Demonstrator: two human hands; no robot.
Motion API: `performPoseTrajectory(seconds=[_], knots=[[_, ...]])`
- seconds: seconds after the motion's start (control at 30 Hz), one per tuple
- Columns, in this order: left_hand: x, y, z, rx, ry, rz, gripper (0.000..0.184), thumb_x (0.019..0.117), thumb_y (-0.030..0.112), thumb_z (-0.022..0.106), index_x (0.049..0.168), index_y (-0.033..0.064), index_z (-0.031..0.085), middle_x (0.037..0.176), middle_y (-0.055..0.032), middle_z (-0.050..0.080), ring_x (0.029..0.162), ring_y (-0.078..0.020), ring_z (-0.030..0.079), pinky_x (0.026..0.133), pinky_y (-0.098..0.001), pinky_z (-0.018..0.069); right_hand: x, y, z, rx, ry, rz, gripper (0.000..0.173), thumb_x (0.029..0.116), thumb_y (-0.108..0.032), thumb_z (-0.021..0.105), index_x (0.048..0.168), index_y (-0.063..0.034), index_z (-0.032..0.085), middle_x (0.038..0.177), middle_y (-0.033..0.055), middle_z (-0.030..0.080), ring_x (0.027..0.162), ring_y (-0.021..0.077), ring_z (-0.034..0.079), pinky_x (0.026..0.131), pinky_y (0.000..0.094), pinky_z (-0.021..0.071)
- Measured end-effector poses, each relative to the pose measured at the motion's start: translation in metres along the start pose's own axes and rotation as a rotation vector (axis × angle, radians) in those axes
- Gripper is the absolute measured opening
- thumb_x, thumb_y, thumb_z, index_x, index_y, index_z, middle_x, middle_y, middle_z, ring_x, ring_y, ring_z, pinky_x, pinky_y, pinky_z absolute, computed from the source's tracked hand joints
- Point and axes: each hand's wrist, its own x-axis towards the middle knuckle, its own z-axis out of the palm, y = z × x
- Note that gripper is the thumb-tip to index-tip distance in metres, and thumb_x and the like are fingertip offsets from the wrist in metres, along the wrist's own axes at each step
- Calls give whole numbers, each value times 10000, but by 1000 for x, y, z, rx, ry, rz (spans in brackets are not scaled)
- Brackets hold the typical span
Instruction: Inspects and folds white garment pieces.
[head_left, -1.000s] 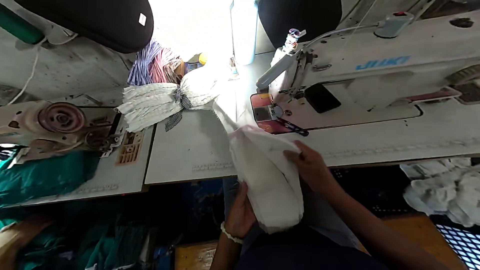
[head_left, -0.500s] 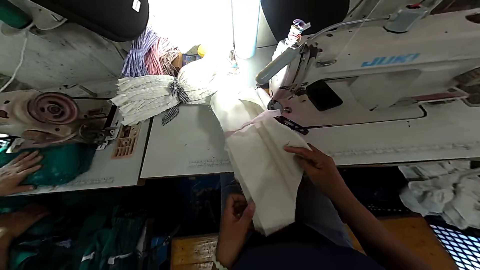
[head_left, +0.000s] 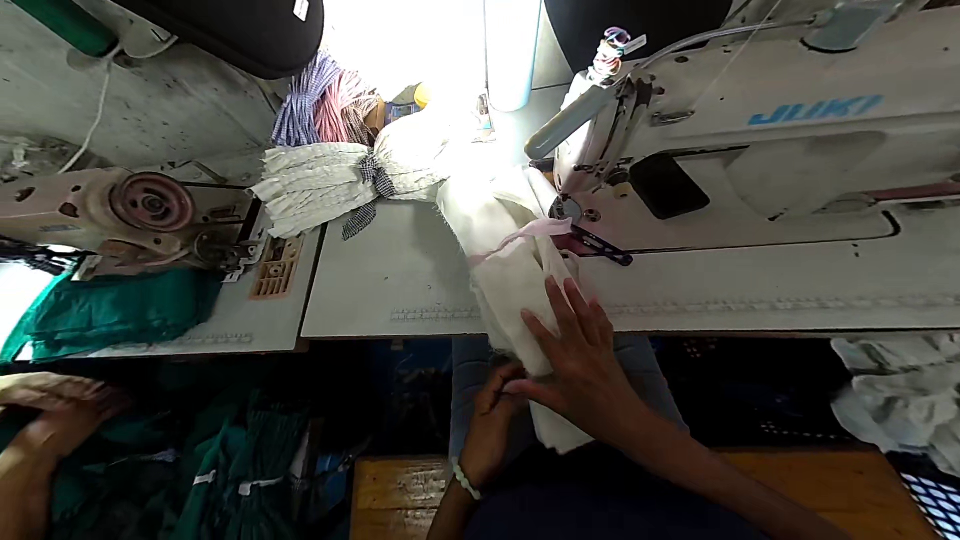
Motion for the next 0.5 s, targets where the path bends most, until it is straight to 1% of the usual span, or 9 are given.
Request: performPoseTrajectory(seconds=[0.03, 0.1, 0.17, 0.2, 0.27, 0.33, 0.4, 0.47, 0.5], knots=[[0, -3, 3, 8, -6, 34, 278, 978, 33, 514, 1222, -34, 631, 1275, -41, 633, 1132, -67, 628, 981, -289, 540, 4, -3, 2, -28, -10, 10, 938, 884, -804, 462, 1376, -22, 623, 1528, 321, 447, 1413, 544, 413, 1085, 745, 328], [3, -5, 7, 80, -36, 99, 236, 961, 2, 552, 1170, -39, 656, 1247, -37, 636, 1144, -39, 610, 1001, -254, 518, 12, -5, 2, -30, -52, 39, 801, 924, -621, 564, 1339, 61, 626, 1491, 315, 496, 1372, 550, 468, 1033, 746, 393], [7, 0, 6, 275, -20, 181, 247, 966, 22, 561, 1168, -66, 673, 1241, -107, 626, 1146, -77, 597, 995, -248, 504, 19, 1, -2, 60, -37, 77, 438, 954, -293, 628, 1192, 67, 702, 1410, 290, 585, 1302, 516, 555, 990, 659, 492], [9, 4, 6, 426, 34, 237, 252, 966, 40, 569, 1167, -60, 682, 1223, -146, 628, 1121, -122, 610, 961, -261, 519, 21, 8, -9, 130, -27, 106, 314, 966, -199, 610, 1115, 51, 728, 1380, 267, 615, 1273, 465, 598, 993, 582, 527], [19, 17, 5, 738, 220, 420, 234, 956, 79, 612, 1128, -65, 678, 1115, -192, 654, 988, -184, 653, 850, -296, 554, 24, 26, -25, 292, -18, 187, 264, 1001, -157, 569, 1037, 43, 738, 1350, 240, 638, 1188, 355, 668, 966, 462, 566], [37, 42, 5, 948, 341, 594, 303, 951, 152, 646, 1140, -84, 656, 1113, -238, 659, 1016, -277, 651, 864, -377, 545, 24, 46, -37, 458, -20, 298, 308, 1010, -209, 556, 1006, 37, 741, 1354, 203, 643, 1173, 252, 672, 962, 394, 557], [67, 68, 9, 1050, 323, 680, 428, 948, 245, 678, 1228, -78, 650, 1240, -284, 627, 1152, -395, 619, 955, -496, 528, 22, 57, -42, 608, -47, 436, 313, 1021, -249, 558, 1001, 9, 734, 1374, 150, 631, 1131, 127, 662, 926, 296, 551], [103, 86, 20, 1103, 252, 682, 571, 911, 320, 747, 1349, -17, 605, 1343, -265, 575, 1199, -412, 588, 963, -530, 524, 22, 61, -46, 746, -49, 545, 278, 1030, -217, 554, 1008, -2, 730, 1377, 119, 624, 1087, 56, 660, 886, 223, 554], [121, 91, 26, 1125, 230, 686, 620, 892, 341, 775, 1383, 10, 590, 1336, -254, 566, 1159, -397, 603, 927, -520, 546, 22, 61, -48, 804, -49, 589, 267, 1033, -197, 544, 1006, -5, 727, 1372, 107, 623, 1070, 34, 657, 872, 199, 552]])
